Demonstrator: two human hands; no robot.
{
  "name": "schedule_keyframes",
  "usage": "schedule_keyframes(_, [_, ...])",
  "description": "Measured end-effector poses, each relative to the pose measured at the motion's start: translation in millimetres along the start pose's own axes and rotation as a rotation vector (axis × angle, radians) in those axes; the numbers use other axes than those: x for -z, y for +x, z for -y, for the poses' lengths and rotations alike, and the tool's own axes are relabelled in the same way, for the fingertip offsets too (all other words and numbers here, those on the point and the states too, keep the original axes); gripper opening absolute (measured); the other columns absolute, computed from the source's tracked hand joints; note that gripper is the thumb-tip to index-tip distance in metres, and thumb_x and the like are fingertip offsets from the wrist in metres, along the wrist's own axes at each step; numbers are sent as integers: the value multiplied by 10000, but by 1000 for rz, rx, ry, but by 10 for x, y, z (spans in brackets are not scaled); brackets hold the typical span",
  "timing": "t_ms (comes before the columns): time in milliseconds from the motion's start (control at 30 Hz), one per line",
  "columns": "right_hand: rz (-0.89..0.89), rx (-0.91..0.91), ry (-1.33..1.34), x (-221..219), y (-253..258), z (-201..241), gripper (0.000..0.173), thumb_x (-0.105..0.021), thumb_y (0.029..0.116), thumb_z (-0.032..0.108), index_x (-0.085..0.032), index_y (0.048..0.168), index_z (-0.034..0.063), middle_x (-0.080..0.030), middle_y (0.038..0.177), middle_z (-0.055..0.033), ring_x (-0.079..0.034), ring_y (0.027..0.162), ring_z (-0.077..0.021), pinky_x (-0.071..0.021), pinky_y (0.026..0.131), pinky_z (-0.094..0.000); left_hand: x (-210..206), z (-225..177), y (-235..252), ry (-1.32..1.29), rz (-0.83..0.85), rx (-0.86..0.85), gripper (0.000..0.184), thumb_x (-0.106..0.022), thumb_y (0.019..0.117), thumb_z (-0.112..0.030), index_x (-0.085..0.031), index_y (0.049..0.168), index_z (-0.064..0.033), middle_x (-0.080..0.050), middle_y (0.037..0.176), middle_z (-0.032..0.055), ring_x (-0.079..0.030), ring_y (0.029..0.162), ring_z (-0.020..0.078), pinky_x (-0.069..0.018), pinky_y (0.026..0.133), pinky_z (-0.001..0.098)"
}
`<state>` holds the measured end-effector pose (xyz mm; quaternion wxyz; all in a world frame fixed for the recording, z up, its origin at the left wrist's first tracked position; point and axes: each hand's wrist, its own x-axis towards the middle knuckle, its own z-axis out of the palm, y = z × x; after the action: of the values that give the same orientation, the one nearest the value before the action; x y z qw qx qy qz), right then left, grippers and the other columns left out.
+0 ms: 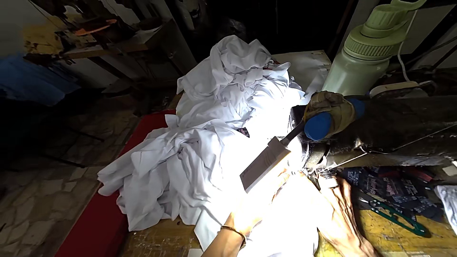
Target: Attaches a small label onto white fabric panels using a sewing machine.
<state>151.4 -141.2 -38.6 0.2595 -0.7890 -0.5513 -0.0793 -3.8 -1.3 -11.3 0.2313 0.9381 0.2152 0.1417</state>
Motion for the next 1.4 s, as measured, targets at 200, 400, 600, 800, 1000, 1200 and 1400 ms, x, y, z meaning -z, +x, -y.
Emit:
schedule_keyframes(200, [15,-5,51,14,29,-6,512,-357,999,373,-725,1275,148,-649,1318,-226,-588,1247,-456,-353,1035,-694,-42,70,-65,-7,-26,42,362,-512,990,-29,-701,1284,-121,-662,1347,25,-634,1207,133,-476,1046,267])
schedule_keyframes(400, [15,61,84,17,93,-84,417,-437,985,173,-737,1271,215,-665,1342,-154,-591,1246,-443,-395,987,-685,102,-139,-334,-66,-89,203,294,-544,998,-61,-697,1236,17,-702,1221,188,-664,1155,315,-478,1032,441])
schedule_keyframes(600, [4,232,237,88,-257,52,370,-562,945,263,-736,1227,98,-633,1349,-230,-576,1272,-453,-417,1047,-658,-139,-223,-866,-82,-493,148,253,-608,938,-168,-778,1039,-11,-752,1047,140,-697,1053,278,-495,1011,483])
schedule_keyframes(800, [-144,471,255,118,-982,559,207,-643,956,130,-795,1074,207,-735,1085,-110,-664,1036,-270,-491,960,-395,-205,-500,-1251,-173,-441,172,262,-604,928,-133,-768,1100,-21,-735,1121,148,-670,1097,292,-482,1010,494])
schedule_keyframes(1000, [-274,469,211,255,-926,525,237,-573,979,118,-768,1053,231,-733,1117,-25,-616,1130,-232,-429,985,-411,209,-248,-1062,13,17,524,666,-659,911,-301,-511,1405,121,-372,1522,376,-231,1489,520,-152,1244,548])
schedule_keyframes(1200, [86,490,281,583,-986,242,236,-616,897,29,-802,985,143,-773,1031,-82,-736,992,-301,-526,932,-582,558,540,-818,442,-172,234,877,-758,731,56,-413,1536,7,-284,1664,160,-210,1550,382,-84,1180,710])
schedule_keyframes(1400, [54,413,334,528,-1204,168,254,-601,928,31,-799,1031,153,-770,1086,-89,-719,1072,-279,-487,1027,-527,598,752,-965,531,-154,90,311,-610,922,-47,-719,1213,-38,-441,1597,53,-287,1538,278,-117,1173,720])
